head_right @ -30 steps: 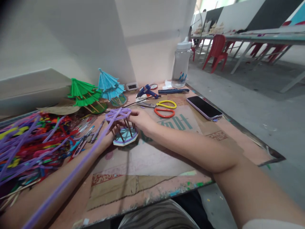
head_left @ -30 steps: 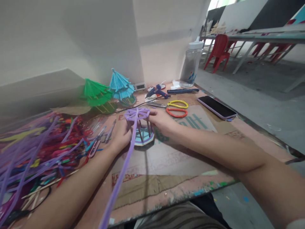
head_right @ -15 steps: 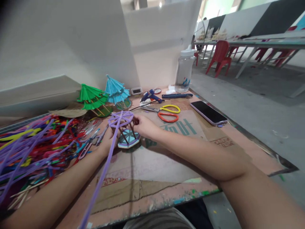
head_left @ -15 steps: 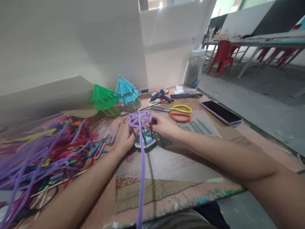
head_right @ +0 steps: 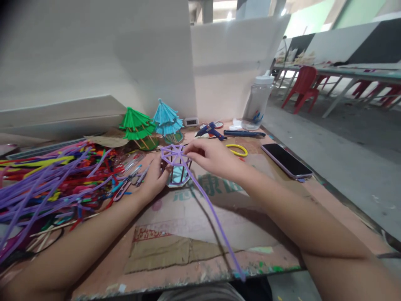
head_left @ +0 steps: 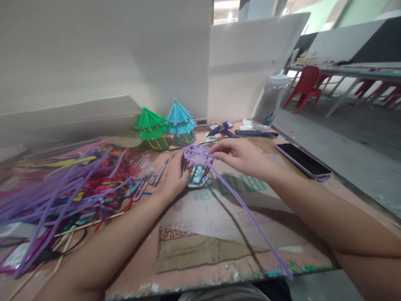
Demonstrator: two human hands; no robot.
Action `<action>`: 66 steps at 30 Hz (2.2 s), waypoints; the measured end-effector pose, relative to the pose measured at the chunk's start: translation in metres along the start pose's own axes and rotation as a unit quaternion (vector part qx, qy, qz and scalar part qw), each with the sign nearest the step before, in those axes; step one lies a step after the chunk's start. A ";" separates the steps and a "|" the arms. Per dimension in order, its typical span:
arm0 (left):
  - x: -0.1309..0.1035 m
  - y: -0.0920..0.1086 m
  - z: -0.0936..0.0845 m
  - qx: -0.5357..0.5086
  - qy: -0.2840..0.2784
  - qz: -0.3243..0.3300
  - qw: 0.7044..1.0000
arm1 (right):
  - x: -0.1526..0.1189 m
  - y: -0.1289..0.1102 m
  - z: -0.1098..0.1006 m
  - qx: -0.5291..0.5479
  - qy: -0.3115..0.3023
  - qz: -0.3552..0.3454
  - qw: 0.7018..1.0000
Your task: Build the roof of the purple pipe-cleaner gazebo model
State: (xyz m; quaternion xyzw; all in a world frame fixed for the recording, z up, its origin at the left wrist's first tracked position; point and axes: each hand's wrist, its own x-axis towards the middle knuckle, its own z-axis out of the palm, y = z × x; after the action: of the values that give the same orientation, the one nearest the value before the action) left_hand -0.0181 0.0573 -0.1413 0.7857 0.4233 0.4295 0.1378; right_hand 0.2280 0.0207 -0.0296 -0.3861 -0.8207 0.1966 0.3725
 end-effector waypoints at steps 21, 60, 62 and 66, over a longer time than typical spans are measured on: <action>0.003 0.008 0.000 -0.009 0.005 -0.026 1.000 | -0.004 0.013 0.014 -0.157 0.020 -0.152 0.976; 0.005 0.000 0.008 -0.088 -0.040 -0.021 0.995 | 0.006 0.027 -0.038 -0.091 -0.043 0.116 0.988; 0.004 -0.001 0.008 -0.074 -0.035 -0.019 0.996 | 0.005 0.025 -0.034 -0.118 -0.115 0.133 0.977; 0.002 -0.004 0.009 -0.062 -0.034 -0.016 0.997 | 0.007 0.027 -0.023 -0.045 -0.181 0.164 0.969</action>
State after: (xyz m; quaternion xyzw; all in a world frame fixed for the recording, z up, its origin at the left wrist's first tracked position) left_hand -0.0127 0.0630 -0.1480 0.7830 0.4033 0.4256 0.2076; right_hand 0.2564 0.0436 -0.0280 -0.4900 -0.8076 0.2847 0.1630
